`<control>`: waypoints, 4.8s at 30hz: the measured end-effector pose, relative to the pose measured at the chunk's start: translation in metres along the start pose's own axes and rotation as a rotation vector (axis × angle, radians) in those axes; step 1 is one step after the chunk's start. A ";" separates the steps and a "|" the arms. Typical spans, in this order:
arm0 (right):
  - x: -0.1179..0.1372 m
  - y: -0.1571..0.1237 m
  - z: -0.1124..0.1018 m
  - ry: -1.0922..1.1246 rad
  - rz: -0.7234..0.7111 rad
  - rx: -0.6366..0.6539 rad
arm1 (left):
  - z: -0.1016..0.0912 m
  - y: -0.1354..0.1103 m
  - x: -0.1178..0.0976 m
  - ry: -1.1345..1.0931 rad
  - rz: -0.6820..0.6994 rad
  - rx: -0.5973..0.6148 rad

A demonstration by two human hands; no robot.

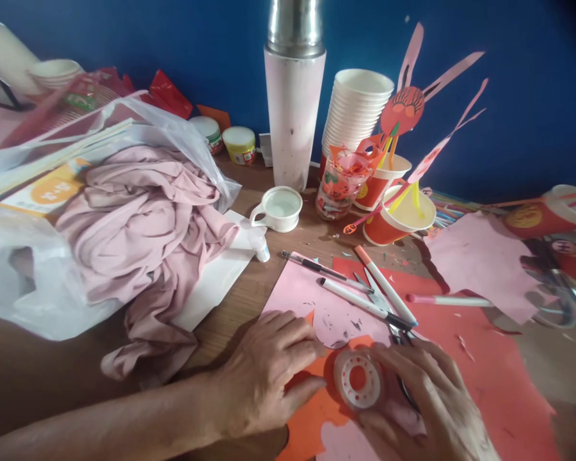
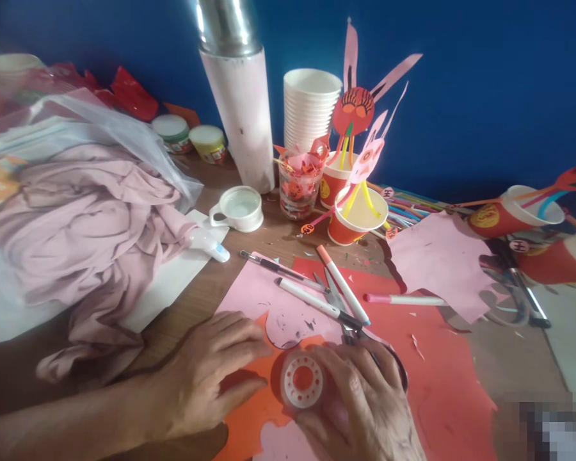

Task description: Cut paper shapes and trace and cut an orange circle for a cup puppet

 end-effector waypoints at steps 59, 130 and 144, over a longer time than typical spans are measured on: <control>-0.044 -0.010 -0.064 0.149 0.511 -0.108 | 0.025 -0.013 -0.069 0.529 0.245 0.101; -0.023 0.059 -0.028 0.098 0.445 0.018 | 0.032 -0.004 -0.077 0.733 0.371 -0.004; -0.020 0.028 -0.035 0.662 0.562 -0.111 | 0.033 -0.001 -0.068 0.571 0.259 0.195</control>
Point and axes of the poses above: each hand's wrist, its own y-axis towards the middle knuckle, its own z-axis out of the palm, x = y × z, the point moved 6 cm from there along y, towards the middle knuckle, and after that the axes turned 3 degrees about y, right-handed, at the moved point
